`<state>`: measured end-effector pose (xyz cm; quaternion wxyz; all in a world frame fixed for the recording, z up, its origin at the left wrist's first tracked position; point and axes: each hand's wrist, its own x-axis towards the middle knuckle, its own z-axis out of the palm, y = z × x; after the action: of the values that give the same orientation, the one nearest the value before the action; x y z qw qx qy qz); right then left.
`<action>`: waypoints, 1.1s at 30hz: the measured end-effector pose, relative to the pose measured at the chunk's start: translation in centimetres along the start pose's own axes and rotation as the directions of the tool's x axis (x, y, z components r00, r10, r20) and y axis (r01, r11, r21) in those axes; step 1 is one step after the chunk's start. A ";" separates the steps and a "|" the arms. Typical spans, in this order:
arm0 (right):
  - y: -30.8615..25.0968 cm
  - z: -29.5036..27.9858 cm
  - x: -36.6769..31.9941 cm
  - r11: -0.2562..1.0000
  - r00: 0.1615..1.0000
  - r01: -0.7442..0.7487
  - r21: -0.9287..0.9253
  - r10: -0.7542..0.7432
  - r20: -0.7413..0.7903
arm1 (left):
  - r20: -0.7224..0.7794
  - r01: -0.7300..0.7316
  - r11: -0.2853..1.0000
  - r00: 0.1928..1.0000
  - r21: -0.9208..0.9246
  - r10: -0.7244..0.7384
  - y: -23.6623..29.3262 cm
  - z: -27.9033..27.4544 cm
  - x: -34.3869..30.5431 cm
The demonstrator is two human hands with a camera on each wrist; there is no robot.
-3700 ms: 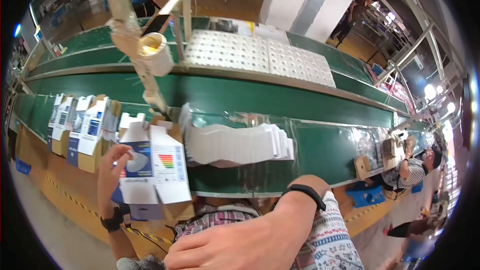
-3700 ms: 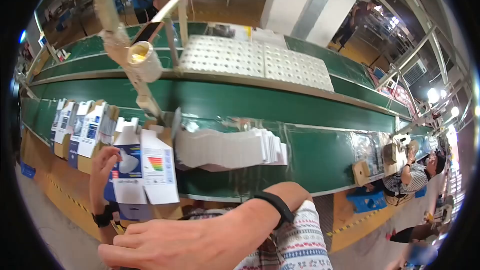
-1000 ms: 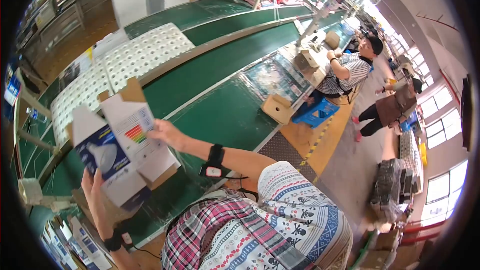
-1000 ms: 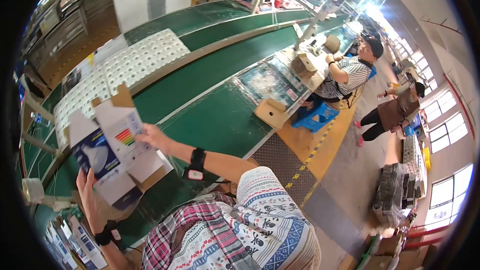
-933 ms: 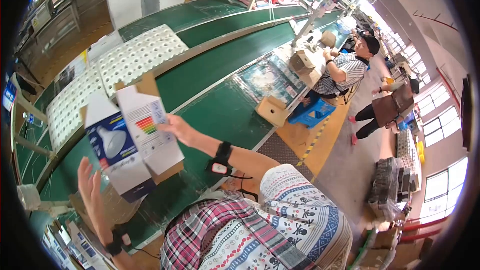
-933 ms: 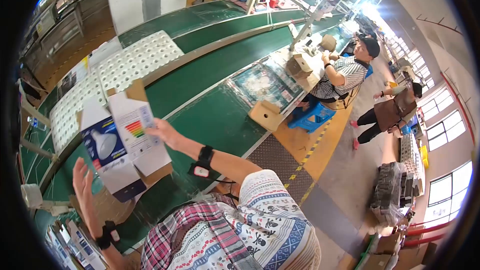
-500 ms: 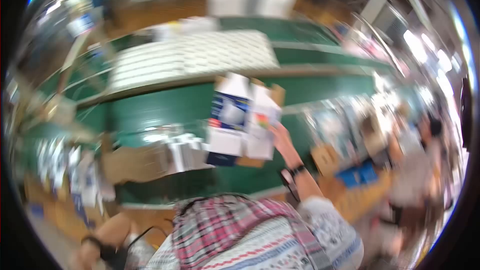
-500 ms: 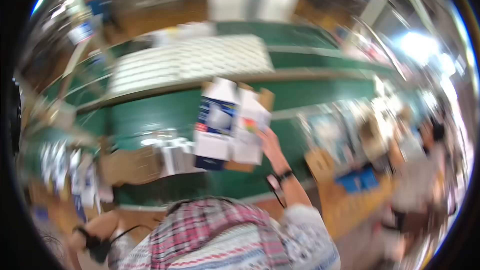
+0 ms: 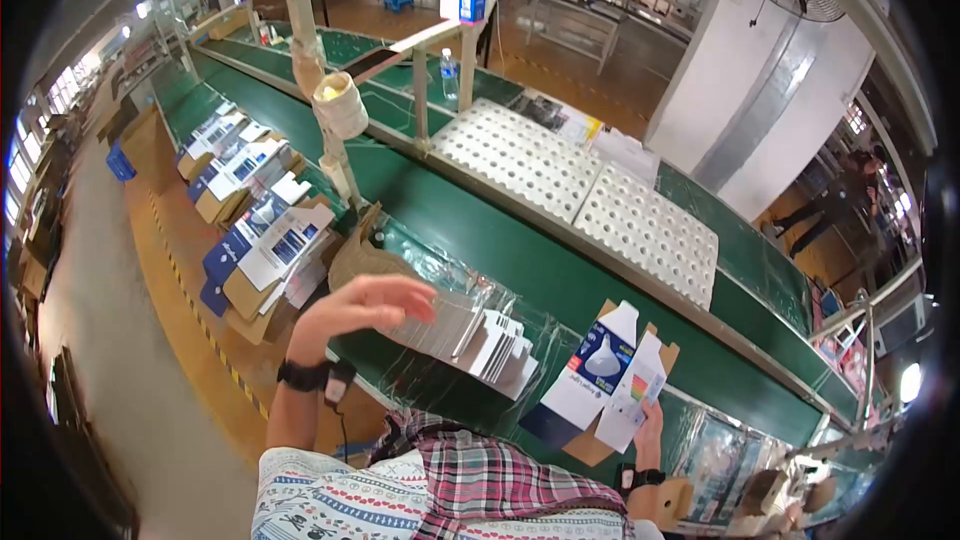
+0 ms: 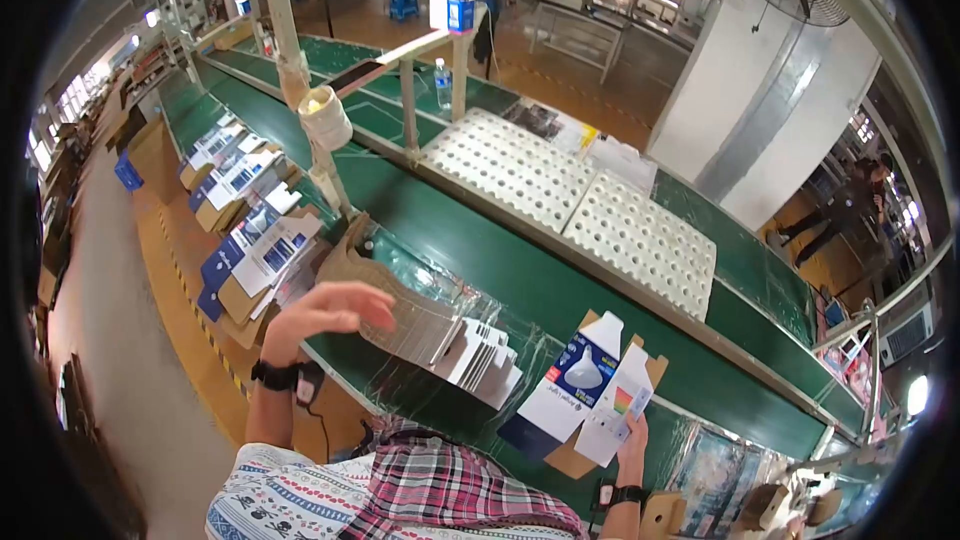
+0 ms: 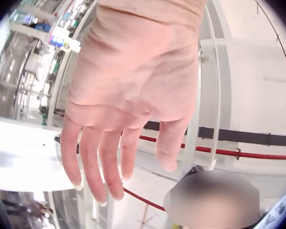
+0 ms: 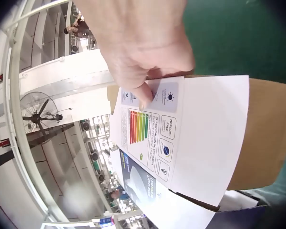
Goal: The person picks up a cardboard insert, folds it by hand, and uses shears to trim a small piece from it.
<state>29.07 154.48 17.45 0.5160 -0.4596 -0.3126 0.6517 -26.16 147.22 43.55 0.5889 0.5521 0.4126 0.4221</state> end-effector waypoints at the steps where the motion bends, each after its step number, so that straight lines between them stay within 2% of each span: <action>1: -0.3 0.5 -0.1 1.000 1.000 -0.010 -0.017 0.010 -0.025 | -0.094 -0.017 1.000 0.995 0.018 0.018 -1.9 -2.0 0.4; 2: -0.5 0.7 -0.1 0.999 0.999 -0.021 -0.035 0.019 -0.049 | -0.187 -0.030 0.999 0.982 0.038 0.037 -4.1 -4.1 0.7; 4: -0.6 1.1 -0.1 0.999 0.997 -0.021 0.026 0.022 -0.070 | -0.523 0.074 0.971 0.850 0.227 0.057 -9.5 -8.8 0.7; 6: -1.4 3.9 -0.2 0.992 0.996 -0.009 0.127 0.020 -0.087 | -0.680 0.256 0.849 0.716 0.462 0.155 -15.6 -14.5 -0.4; 7: -2.3 6.1 -0.7 0.982 0.991 -0.093 0.163 0.107 -0.084 | -0.701 0.262 0.837 0.688 0.481 0.187 -16.3 -15.7 -0.6; 10: -0.8 7.4 0.8 0.989 0.994 -0.058 0.138 0.070 -0.084 | -0.673 0.270 0.797 0.707 0.540 0.216 -16.9 -17.5 -0.5; 11: -0.5 8.5 1.2 0.976 0.994 -0.057 0.208 0.075 -0.080 | -0.702 0.261 0.846 0.691 0.466 0.173 -16.6 -17.6 -0.3; 12: -0.5 10.2 2.0 0.983 0.997 -0.049 0.177 0.060 -0.058 | -0.695 0.238 0.867 0.701 0.437 0.158 -15.3 -17.0 0.0; 14: -0.3 13.5 3.5 0.993 0.999 -0.033 0.114 0.035 -0.008 | -0.639 0.152 0.932 0.762 0.329 0.101 -14.1 -16.6 0.8; 16: 0.1 18.3 5.0 0.997 0.998 0.057 0.054 -0.057 -0.007 | -0.541 0.043 0.985 0.839 0.168 0.055 -12.1 -14.8 2.1; 18: 0.6 23.2 6.2 0.992 0.994 0.040 0.122 -0.052 0.096 | -0.413 0.068 0.985 0.911 0.158 0.003 -11.9 -13.5 4.0; 20: 0.6 28.3 6.3 0.987 0.987 0.025 0.156 -0.049 0.153 | -0.305 0.067 0.997 0.951 0.032 -0.054 -12.1 -11.1 5.8; 22: 1.2 31.9 6.1 0.987 0.976 0.076 0.142 -0.102 0.190 | -0.135 0.097 0.989 0.984 -0.113 -0.112 -11.5 -9.0 6.5; 23: 1.7 33.1 6.0 0.990 0.972 0.115 0.080 -0.129 0.196 | -0.081 0.167 0.986 0.982 -0.026 -0.169 -10.8 -8.5 6.7; 24: 2.1 34.1 5.8 0.988 0.967 0.156 0.020 -0.157 0.200 | -0.086 0.092 0.996 0.992 -0.008 -0.092 -10.1 -7.8 6.2; 26: 2.3 36.0 4.6 0.987 0.974 0.158 0.022 -0.160 0.160 | -0.189 0.019 0.995 0.981 -0.097 -0.037 -12.7 -8.6 6.4; 28: 2.5 37.1 3.3 0.988 0.978 0.154 0.004 -0.153 0.140 | -0.226 0.047 0.992 0.971 -0.117 -0.073 -12.9 -10.1 5.7; 29: 2.9 36.9 3.3 0.985 0.979 0.153 -0.076 -0.141 0.145 | -0.222 0.056 0.989 0.971 -0.135 -0.086 -14.0 -11.2 5.5; 30: 2.6 37.6 2.4 0.983 0.977 0.138 -0.118 -0.116 0.180 | -0.238 0.102 0.991 0.964 -0.091 -0.121 -13.5 -12.1 4.9; 31: 2.9 37.4 2.1 0.974 0.970 0.121 -0.193 -0.075 0.231 | -0.223 0.068 0.978 0.968 -0.197 -0.112 -12.2 -12.4 4.3; 32: 3.5 36.6 2.4 0.952 0.962 0.065 -0.300 0.019 0.271 | -0.244 0.092 0.987 0.962 -0.130 -0.122 -11.9 -13.2 3.9; 33: 3.5 36.8 2.0 0.940 0.947 0.082 -0.330 0.031 0.321 | -0.238 0.049 0.986 0.967 -0.160 -0.086 -11.2 -13.6 3.4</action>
<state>-6.29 157.88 27.92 0.3798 -0.4251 -0.5060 0.6473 -37.57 154.15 31.67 0.5881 0.4348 0.4671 0.4969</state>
